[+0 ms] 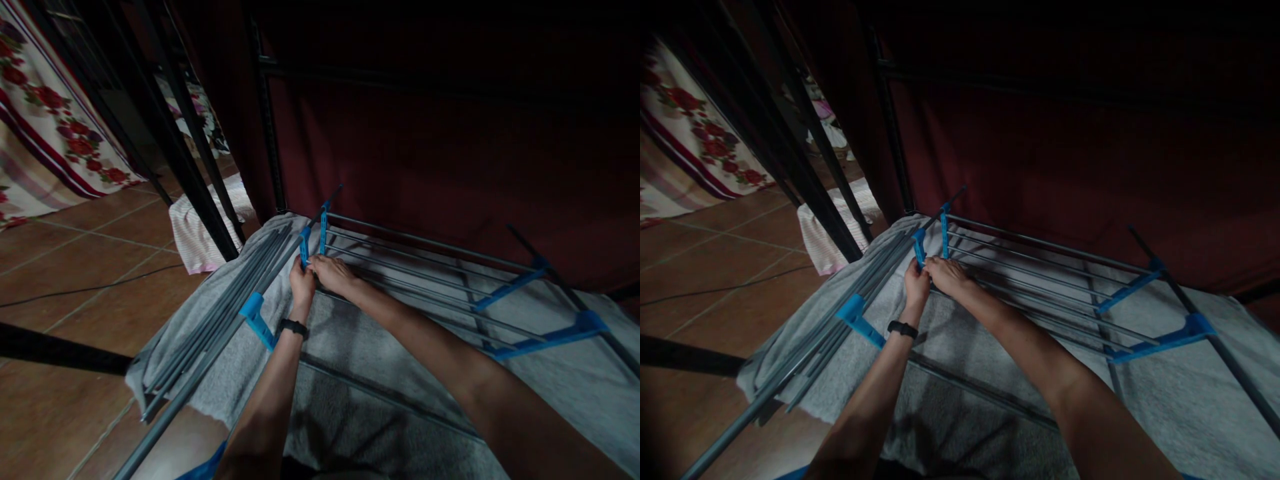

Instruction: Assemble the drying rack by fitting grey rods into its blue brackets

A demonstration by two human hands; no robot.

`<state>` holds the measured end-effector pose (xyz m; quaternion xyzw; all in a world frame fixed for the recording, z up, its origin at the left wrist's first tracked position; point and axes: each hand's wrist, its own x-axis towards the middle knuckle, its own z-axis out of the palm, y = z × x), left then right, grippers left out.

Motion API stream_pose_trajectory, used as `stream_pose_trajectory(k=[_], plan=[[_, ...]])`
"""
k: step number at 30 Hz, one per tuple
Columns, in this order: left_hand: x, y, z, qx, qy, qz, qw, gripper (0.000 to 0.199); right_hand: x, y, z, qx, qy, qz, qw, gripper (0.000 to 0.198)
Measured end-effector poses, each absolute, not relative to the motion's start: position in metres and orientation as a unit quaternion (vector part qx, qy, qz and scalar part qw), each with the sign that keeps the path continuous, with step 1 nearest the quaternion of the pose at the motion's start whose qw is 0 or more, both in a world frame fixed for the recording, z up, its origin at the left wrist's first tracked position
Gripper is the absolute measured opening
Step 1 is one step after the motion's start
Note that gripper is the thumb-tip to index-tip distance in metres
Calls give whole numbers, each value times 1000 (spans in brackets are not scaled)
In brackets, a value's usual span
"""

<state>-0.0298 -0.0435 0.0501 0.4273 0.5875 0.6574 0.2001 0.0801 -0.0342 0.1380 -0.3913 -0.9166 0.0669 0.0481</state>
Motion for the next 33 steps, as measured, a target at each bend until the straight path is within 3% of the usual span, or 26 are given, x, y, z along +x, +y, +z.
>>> stream_pose_trajectory(k=[19,33], plan=[[-30,-42,54,407,587,665,220,26,80,-29,139,-412,-898,142,59,33],[-32,-41,53,397,596,661,224,21,79,-21,134,-407,-902,136,46,34]])
